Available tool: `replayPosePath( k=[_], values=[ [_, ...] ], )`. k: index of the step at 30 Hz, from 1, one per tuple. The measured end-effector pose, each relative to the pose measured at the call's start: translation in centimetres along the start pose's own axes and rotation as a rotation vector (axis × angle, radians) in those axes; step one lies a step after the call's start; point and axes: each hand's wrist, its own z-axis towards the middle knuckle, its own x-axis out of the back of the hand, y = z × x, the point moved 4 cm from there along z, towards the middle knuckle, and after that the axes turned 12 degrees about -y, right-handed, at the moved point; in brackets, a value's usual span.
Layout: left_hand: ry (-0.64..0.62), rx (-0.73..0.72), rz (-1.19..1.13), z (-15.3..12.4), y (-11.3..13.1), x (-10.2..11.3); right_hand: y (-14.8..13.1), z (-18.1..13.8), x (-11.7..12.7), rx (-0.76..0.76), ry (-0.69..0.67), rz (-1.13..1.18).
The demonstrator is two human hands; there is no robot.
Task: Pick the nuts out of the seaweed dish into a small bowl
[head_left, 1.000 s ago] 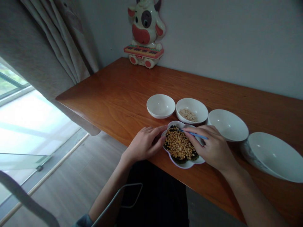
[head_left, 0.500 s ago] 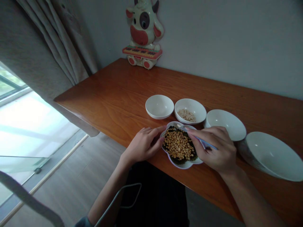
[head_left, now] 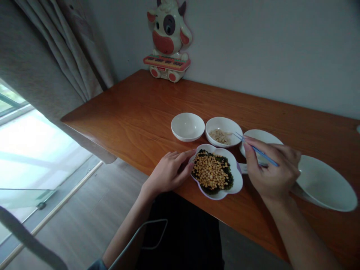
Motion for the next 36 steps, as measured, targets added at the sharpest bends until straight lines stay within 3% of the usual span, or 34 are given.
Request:
replayPosePath(
  k=[19,26,36],
  values=[
    [0.004,-0.007,0.000,0.0,0.0,0.0,-0.5,-0.8,-0.4,-0.008,-0.036,0.176],
    [-0.006,-0.010,0.006,0.0,0.0,0.1,-1.6,-0.4,-0.2,0.100,-0.070,0.225],
    [-0.013,-0.004,-0.009,0.0,0.0,0.0,-1.6,-0.4,-0.7,0.085,-0.097,0.292]
  ],
)
